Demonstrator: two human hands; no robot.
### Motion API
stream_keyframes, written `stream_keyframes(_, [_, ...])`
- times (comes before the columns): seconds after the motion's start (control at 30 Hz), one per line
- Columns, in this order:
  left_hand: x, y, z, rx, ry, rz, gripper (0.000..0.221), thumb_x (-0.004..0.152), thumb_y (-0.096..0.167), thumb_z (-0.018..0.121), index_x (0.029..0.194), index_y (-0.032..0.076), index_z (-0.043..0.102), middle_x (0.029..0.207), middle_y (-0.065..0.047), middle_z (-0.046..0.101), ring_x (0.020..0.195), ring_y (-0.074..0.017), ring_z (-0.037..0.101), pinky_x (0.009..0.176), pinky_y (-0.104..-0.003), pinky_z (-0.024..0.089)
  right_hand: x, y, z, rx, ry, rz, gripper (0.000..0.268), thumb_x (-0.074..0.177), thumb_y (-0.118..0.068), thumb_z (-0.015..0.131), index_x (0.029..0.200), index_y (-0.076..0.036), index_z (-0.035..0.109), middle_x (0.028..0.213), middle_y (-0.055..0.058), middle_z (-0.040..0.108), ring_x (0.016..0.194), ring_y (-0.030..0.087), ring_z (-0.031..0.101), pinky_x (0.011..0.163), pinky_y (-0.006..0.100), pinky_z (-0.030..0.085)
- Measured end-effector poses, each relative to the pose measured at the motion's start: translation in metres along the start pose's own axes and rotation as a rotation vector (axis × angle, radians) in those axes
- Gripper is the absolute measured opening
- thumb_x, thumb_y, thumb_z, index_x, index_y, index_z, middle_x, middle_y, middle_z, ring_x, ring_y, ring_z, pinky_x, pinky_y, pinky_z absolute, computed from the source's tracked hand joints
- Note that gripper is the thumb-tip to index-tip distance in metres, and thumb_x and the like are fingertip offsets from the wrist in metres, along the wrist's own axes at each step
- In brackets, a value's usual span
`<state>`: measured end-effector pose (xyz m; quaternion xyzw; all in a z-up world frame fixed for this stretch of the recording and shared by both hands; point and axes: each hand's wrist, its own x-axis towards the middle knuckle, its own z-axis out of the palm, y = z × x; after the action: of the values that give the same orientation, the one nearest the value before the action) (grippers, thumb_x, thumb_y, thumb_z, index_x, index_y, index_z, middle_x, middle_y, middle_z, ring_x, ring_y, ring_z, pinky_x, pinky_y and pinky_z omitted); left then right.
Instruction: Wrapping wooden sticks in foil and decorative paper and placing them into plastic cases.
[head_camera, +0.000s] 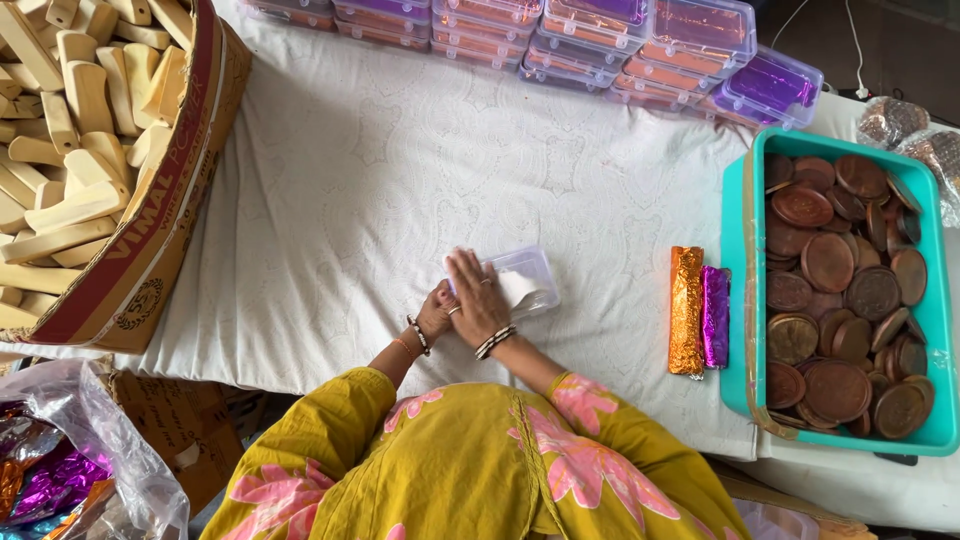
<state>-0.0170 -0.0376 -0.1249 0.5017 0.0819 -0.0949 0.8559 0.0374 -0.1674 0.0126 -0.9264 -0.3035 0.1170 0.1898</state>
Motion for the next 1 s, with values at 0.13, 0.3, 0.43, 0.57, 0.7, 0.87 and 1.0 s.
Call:
stream_keyframes(0.13, [-0.008, 0.027, 0.016, -0.012, -0.013, -0.005, 0.06, 0.096, 0.042, 0.065, 0.142, 0.011, 0.043, 0.13, -0.011, 0.065, 0.116, -0.0237, 0.066, 0.096, -0.043, 0.059, 0.006, 0.011, -0.006, 0.128, 0.19, -0.255, 0.058, 0.108, -0.037, 0.045, 0.157, -0.006, 0.037, 0.166, 0.018, 0.031, 0.153, 0.037, 0.031, 0.123, 0.058, 0.022])
stream_keyframes(0.3, [-0.014, 0.041, 0.026, -0.026, 0.105, -0.197, 0.056, 0.092, 0.033, 0.071, 0.137, 0.009, 0.049, 0.127, -0.01, 0.066, 0.117, -0.0229, 0.066, 0.097, -0.045, 0.06, 0.01, 0.054, -0.063, -0.262, 0.185, 0.065, 0.041, 0.099, -0.044, 0.053, 0.14, -0.035, 0.057, 0.152, 0.007, 0.049, 0.139, 0.037, 0.043, 0.11, 0.058, 0.033])
stream_keyframes(0.43, [-0.016, 0.046, 0.027, 0.007, 0.104, -0.227, 0.057, 0.091, 0.034, 0.072, 0.137, 0.01, 0.049, 0.127, -0.011, 0.067, 0.117, -0.0233, 0.067, 0.097, -0.044, 0.06, 0.005, 0.091, -0.067, -0.097, 0.28, 0.265, 0.038, 0.1, -0.046, 0.056, 0.134, -0.029, 0.064, 0.139, 0.009, 0.06, 0.125, 0.036, 0.057, 0.1, 0.051, 0.048])
stream_keyframes(0.57, [-0.015, 0.052, 0.033, 0.014, 0.123, -0.248, 0.057, 0.09, 0.035, 0.071, 0.137, 0.011, 0.048, 0.125, -0.011, 0.067, 0.114, -0.0243, 0.068, 0.094, -0.044, 0.061, 0.007, 0.09, -0.061, -0.044, 0.369, 0.451, 0.029, 0.1, -0.04, 0.061, 0.124, -0.024, 0.065, 0.125, 0.006, 0.066, 0.111, 0.03, 0.065, 0.088, 0.046, 0.055])
stream_keyframes(0.7, [-0.013, 0.05, 0.035, -0.046, 0.124, -0.225, 0.055, 0.09, 0.033, 0.071, 0.134, 0.01, 0.048, 0.124, -0.011, 0.066, 0.111, -0.0233, 0.068, 0.089, -0.043, 0.062, 0.002, 0.022, -0.043, 0.125, 0.714, -0.071, 0.028, 0.103, -0.021, 0.059, 0.13, -0.021, 0.055, 0.129, 0.004, 0.066, 0.107, 0.025, 0.072, 0.082, 0.036, 0.061])
stream_keyframes(0.87, [0.025, -0.082, -0.045, 0.0, 0.004, 0.11, 0.047, 0.103, 0.032, 0.07, 0.131, -0.001, 0.054, 0.118, -0.017, 0.066, 0.106, -0.0256, 0.069, 0.083, -0.043, 0.062, -0.024, -0.024, -0.022, 0.087, 0.305, -0.404, 0.039, 0.097, -0.015, 0.063, 0.134, -0.026, 0.06, 0.146, 0.011, 0.055, 0.13, 0.03, 0.054, 0.105, 0.054, 0.04])
stream_keyframes(1.0, [0.006, -0.018, -0.007, -0.012, 0.088, -0.087, 0.054, 0.092, 0.031, 0.072, 0.13, 0.001, 0.049, 0.114, -0.019, 0.069, 0.1, -0.0299, 0.071, 0.081, -0.045, 0.063, -0.021, 0.009, -0.018, -0.058, 0.175, -0.29, 0.052, 0.088, -0.015, 0.073, 0.136, -0.029, 0.059, 0.154, 0.005, 0.048, 0.143, 0.027, 0.043, 0.119, 0.065, 0.02])
